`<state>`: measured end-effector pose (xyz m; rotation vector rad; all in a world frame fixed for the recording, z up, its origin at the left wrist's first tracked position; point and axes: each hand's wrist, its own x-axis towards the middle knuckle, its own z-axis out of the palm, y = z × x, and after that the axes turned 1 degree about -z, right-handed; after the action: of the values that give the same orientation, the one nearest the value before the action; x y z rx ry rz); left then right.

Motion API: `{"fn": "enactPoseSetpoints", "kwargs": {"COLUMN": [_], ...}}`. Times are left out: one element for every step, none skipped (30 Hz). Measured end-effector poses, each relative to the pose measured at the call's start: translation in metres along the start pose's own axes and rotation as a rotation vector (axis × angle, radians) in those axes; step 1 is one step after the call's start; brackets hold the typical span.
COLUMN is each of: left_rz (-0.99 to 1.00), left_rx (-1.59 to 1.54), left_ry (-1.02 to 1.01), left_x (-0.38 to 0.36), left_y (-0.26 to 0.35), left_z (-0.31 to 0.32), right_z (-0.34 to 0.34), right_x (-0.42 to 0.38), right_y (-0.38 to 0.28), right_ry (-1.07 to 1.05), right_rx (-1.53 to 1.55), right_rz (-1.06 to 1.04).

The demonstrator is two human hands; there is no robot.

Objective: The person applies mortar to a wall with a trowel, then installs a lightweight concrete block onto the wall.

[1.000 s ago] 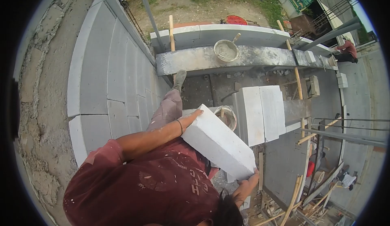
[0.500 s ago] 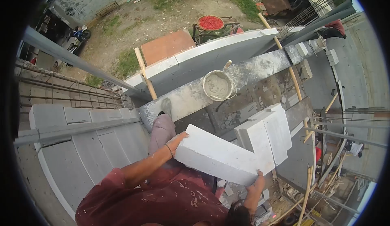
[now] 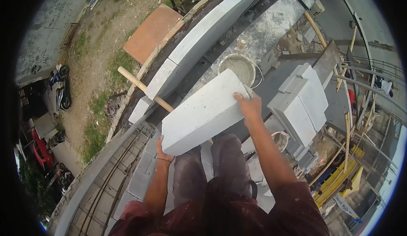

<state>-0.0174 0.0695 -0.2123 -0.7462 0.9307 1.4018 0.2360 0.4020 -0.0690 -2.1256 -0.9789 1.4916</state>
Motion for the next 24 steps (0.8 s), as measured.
{"fn": "enactPoseSetpoints", "kwargs": {"left_rz": [-0.002, -0.002, 0.018, 0.023, 0.026, 0.046, 0.052, 0.045, 0.038, 0.042, 0.042, 0.022, 0.037, 0.052, 0.037, 0.174, 0.313, 0.298, 0.381, 0.465, 0.445, 0.496, 0.546, 0.526], "left_rx": [-0.007, -0.014, -0.039, -0.045, -0.052, -0.083, -0.099, -0.111, -0.129, -0.092, -0.055, -0.071, -0.042, -0.01, -0.014, 0.142, 0.302, 0.306, 0.449, 0.595, 0.6, 0.767, 0.932, 0.93], "left_ry": [0.021, 0.039, 0.065, 0.106, 0.144, 0.164, 0.202, 0.245, 0.275, 0.339, 0.393, 0.41, 0.461, 0.508, 0.519, 0.571, 0.617, 0.629, 0.73, 0.82, 0.822, 0.81, 0.777, 0.75], "left_x": [0.012, 0.024, 0.033, 0.041, 0.048, 0.054, 0.055, 0.056, 0.057, 0.057, 0.061, 0.063, 0.062, 0.062, 0.062, 0.061, 0.061, 0.06, 0.058, 0.058, 0.056, 0.055, 0.056, 0.06], "left_y": [0.005, 0.01, 0.011, 0.012, 0.012, 0.011, 0.012, 0.011, 0.011, 0.011, 0.011, 0.008, 0.009, 0.011, 0.01, 0.005, 0.003, 0.001, 0.0, 0.0, -0.001, -0.002, -0.006, -0.011], "left_z": [-0.006, -0.016, -0.028, -0.044, -0.053, -0.062, -0.063, -0.069, -0.077, -0.09, -0.096, -0.101, -0.099, -0.096, -0.091, -0.083, -0.072, -0.053, -0.031, -0.015, -0.008, -0.002, 0.004, 0.01], "right_z": [0.021, 0.04, 0.056, 0.073, 0.089, 0.106, 0.125, 0.143, 0.159, 0.168, 0.174, 0.182, 0.188, 0.192, 0.197, 0.199, 0.204, 0.211, 0.217, 0.227, 0.234, 0.234, 0.237, 0.242], "right_x": [0.012, 0.029, 0.05, 0.068, 0.087, 0.11, 0.13, 0.142, 0.149, 0.156, 0.173, 0.194, 0.213, 0.231, 0.249, 0.259, 0.261, 0.255, 0.245, 0.233, 0.221, 0.224, 0.221, 0.22], "right_y": [-0.001, 0.003, 0.01, 0.022, 0.044, 0.068, 0.087, 0.098, 0.114, 0.131, 0.156, 0.188, 0.225, 0.267, 0.314, 0.35, 0.375, 0.4, 0.421, 0.426, 0.43, 0.458, 0.473, 0.491], "right_ry": [-0.036, -0.066, -0.082, -0.096, -0.126, -0.133, -0.137, -0.157, -0.176, -0.182, -0.174, -0.261, -0.34, -0.328, -0.411, -0.492, -0.484, -0.456, -0.422, -0.382, -0.338, -0.354, -0.359, -0.357], "right_rx": [-0.023, -0.042, -0.091, -0.142, -0.167, -0.161, -0.154, -0.177, -0.166, -0.153, -0.177, -0.106, -0.025, -0.041, 0.131, 0.307, 0.302, 0.387, 0.471, 0.479, 0.485, 0.473, 0.455, 0.363], "right_rz": [0.0, 0.01, 0.048, 0.09, 0.099, 0.111, 0.124, 0.134, 0.2, 0.271, 0.291, 0.427, 0.564, 0.579, 0.669, 0.755, 0.767, 0.777, 0.787, 0.797, 0.804, 0.912, 0.952, 0.93]}}
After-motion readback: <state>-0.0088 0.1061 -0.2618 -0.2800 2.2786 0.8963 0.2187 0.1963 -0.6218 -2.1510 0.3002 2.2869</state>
